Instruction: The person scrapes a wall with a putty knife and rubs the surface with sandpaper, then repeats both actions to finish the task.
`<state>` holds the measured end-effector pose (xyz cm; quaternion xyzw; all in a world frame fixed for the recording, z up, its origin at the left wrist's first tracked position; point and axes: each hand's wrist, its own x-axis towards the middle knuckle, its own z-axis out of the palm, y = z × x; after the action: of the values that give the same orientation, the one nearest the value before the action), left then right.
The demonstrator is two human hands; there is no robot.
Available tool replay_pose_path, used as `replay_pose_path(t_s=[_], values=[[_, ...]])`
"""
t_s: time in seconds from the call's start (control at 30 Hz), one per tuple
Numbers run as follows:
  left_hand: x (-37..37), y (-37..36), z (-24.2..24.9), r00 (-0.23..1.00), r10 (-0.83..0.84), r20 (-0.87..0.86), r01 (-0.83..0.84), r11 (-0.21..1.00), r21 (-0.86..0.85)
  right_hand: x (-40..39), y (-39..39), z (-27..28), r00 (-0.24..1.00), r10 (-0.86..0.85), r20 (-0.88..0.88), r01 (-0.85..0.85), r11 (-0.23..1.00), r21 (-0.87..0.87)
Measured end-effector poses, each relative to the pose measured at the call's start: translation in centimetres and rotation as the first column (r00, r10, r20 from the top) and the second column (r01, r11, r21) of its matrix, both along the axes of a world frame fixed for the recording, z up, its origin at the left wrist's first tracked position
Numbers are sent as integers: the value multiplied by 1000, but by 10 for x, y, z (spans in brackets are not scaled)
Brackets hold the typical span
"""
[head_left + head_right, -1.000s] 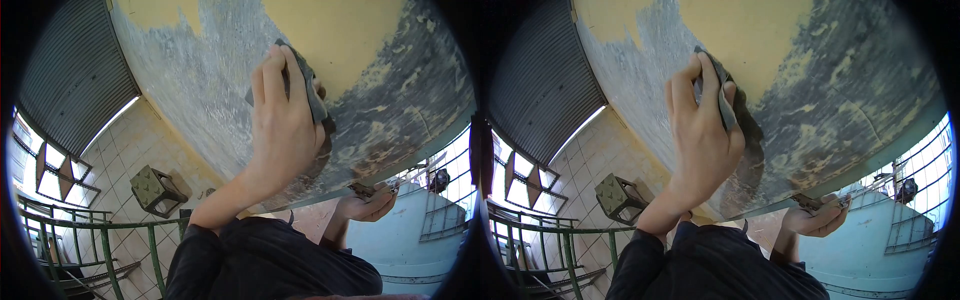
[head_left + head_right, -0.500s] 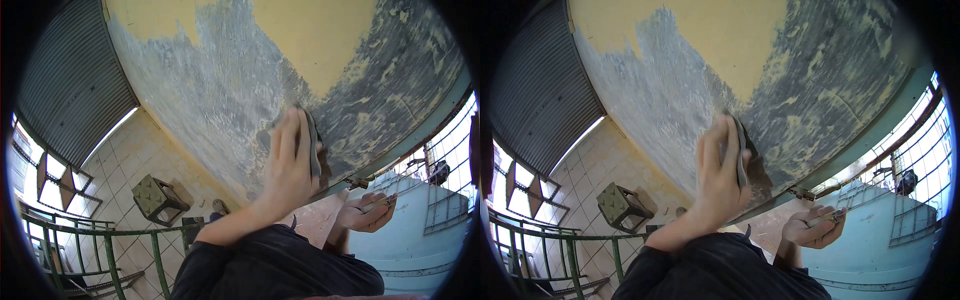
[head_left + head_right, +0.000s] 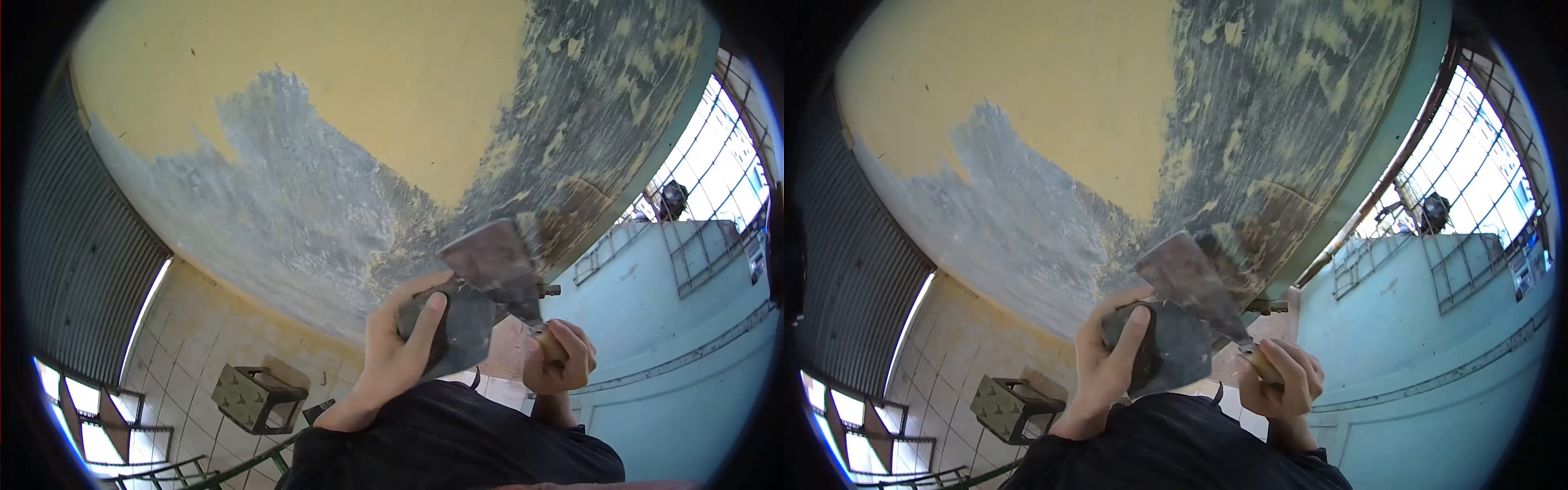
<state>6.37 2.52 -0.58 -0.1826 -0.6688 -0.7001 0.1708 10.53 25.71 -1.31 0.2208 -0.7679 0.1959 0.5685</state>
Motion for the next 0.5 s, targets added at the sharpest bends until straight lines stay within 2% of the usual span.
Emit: replay_pose_path(t_s=[0.07, 0.1, 0.13, 0.23, 0.3, 0.33, 0.4, 0.43, 0.5], values=[[-9, -6, 5, 922, -241, 303, 162, 950, 266, 1, -12, 7, 992, 14, 129, -13, 1000, -9], [-14, -6, 8, 895, -306, 323, 193, 921, 339, 0, -18, 9, 992, 25, 126, -18, 998, -57], [-20, -6, 4, 887, -325, 327, 210, 916, 342, 3, -20, 10, 991, 4, 131, 3, 999, -54], [-37, -3, -7, 915, -304, 264, 234, 935, 265, 11, -26, 17, 987, -20, 158, 29, 998, -53], [-39, 1, -7, 888, -374, 266, 271, 895, 353, 20, -30, 24, 967, 16, 256, 7, 996, -90], [-40, 4, -6, 880, -391, 270, 285, 889, 357, 23, -32, 27, 965, -2, 261, 25, 996, -87], [-39, 9, -3, 833, -465, 300, 279, 821, 498, 27, -36, 33, 955, 42, 293, -18, 996, -87], [-38, 9, -3, 823, -480, 304, 291, 816, 500, 31, -38, 35, 954, 26, 297, 0, 996, -87], [-38, 8, -3, 800, -519, 300, 300, 780, 550, 37, -43, 37, 948, 142, 285, -74, 969, -234]])
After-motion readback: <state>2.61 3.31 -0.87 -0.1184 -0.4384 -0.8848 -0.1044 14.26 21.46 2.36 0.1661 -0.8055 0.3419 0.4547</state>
